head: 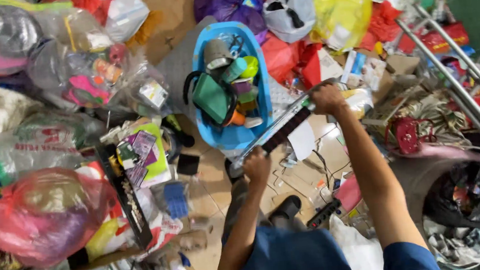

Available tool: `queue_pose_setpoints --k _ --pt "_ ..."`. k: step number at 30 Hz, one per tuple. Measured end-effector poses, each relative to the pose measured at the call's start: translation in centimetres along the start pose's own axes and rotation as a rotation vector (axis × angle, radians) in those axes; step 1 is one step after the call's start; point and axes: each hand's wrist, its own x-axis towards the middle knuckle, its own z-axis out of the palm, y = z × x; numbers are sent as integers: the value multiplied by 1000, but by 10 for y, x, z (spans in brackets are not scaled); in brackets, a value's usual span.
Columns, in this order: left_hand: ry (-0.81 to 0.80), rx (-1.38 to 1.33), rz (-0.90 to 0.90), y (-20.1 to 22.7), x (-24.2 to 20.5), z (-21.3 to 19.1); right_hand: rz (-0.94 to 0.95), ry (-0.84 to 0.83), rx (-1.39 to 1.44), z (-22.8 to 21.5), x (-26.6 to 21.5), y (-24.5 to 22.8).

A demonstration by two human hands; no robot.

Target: The person navigates a cluttered storage room using a hand truck, placing a blue basin filled with various items onto the truck. They then add several plastic bags containing recyclables to the truck, weigh the basin on a digital scale, and record the weight in a notebook using a pen. Finally, they move the loaded hand truck through the room.

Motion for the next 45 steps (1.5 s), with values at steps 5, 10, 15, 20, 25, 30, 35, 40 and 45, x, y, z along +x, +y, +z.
queue_pose_setpoints --k 5,10,15,20,25,30,35,40,45 --pt "-245 -198 55 26 18 -67 -7 -7 2 12 13 30" --pt "-440 -311 40 28 15 -79 -32 21 72 10 -4 28" --pt "-408 -361 65 27 12 -69 -53 109 76 0 -7 28" --pt "-431 -292 -34 33 -14 -61 -96 5 96 32 -17 40" --pt "-208 -129 -54 45 -67 -32 -192 -43 85 79 -45 49" --pt "-216 -111 -164 49 -85 -72 -236 35 234 105 -88 24" --pt "-220 -92 -171 54 -131 -103 -304 426 274 153 -158 5" --pt "-269 -114 -186 58 -174 -117 -275 212 419 135 -206 -15" --pt "-268 -113 -167 62 -210 -111 -349 195 523 132 -244 -15"
